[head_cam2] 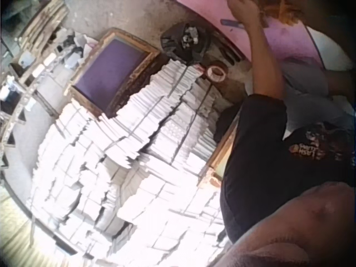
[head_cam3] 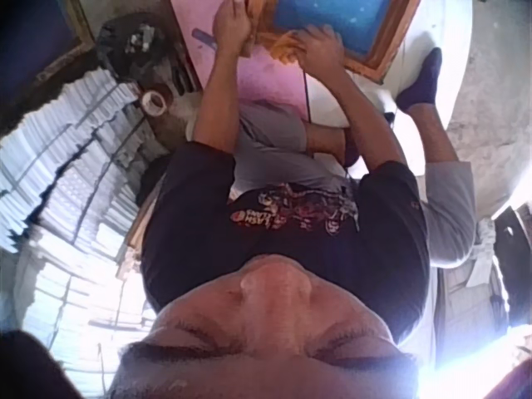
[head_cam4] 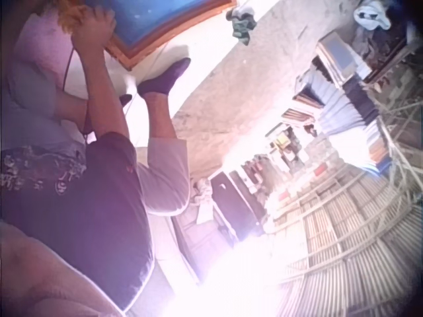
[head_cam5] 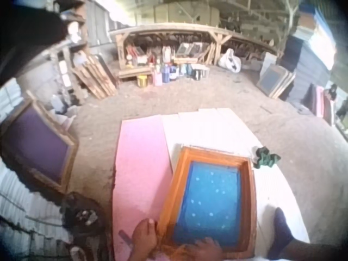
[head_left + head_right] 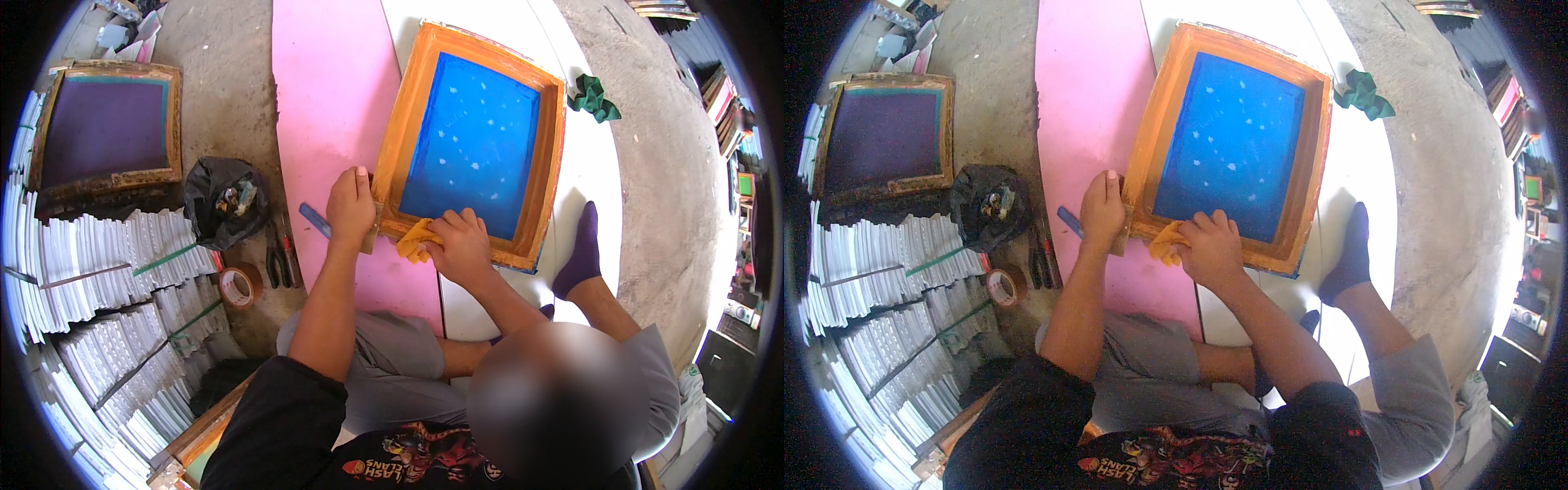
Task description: The person sits on the floor and wipes the wooden frame of a screen with a yellow cloth. They then use a small tool to scrape or adjust the frame edges.
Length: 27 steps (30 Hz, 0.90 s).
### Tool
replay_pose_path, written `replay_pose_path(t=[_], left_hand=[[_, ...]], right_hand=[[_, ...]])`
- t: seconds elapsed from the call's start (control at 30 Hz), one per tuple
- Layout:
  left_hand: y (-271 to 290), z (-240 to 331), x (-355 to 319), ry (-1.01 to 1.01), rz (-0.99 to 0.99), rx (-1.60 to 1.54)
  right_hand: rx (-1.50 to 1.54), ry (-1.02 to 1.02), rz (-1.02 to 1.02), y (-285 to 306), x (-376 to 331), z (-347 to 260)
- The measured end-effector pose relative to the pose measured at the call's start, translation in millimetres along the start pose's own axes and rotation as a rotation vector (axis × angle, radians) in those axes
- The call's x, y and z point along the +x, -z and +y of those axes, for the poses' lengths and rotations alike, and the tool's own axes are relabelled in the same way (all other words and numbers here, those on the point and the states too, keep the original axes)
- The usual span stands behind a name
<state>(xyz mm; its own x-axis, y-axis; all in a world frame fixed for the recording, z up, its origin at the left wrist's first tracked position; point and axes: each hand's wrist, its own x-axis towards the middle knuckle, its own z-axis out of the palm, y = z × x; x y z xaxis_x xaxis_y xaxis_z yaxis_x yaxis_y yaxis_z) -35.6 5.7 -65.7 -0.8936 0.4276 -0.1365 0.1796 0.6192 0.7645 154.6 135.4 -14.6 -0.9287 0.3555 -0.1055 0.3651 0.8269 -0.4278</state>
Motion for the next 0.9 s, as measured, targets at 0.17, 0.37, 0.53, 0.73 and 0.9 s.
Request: replay_pose_path(t=[0.17, 0.37, 0.53, 0.73, 0.9], left_hand=[[-5.1, -3.1, 1.4, -0.031, 0.04, 0.061], [-8.6, -1.9, 0.4, -0.069, 0.048, 0.052], [-5.6, -4.6, 0.4, -0.046, 0.067, 0.072], [-4.7, -1.4, -0.8, -0.042, 0.045, 0.073], [-5.8, -5.6, 0.0, -0.067, 0.059, 0.083]], right_hand=[[0.003, 0.029, 0.119, -3.7, -5.6, 9.8], [0.008, -0.018, 0.236, -16.0, -1.0, 1.7], [-0.024, -0.07, 0.178, -0.1, -23.1, 27.7], [-0.126, -0.104, 0.14, 33.4, -68.5, 74.0], [-0.222, -0.167, 0.059, 54.0, -99.0, 102.7]])
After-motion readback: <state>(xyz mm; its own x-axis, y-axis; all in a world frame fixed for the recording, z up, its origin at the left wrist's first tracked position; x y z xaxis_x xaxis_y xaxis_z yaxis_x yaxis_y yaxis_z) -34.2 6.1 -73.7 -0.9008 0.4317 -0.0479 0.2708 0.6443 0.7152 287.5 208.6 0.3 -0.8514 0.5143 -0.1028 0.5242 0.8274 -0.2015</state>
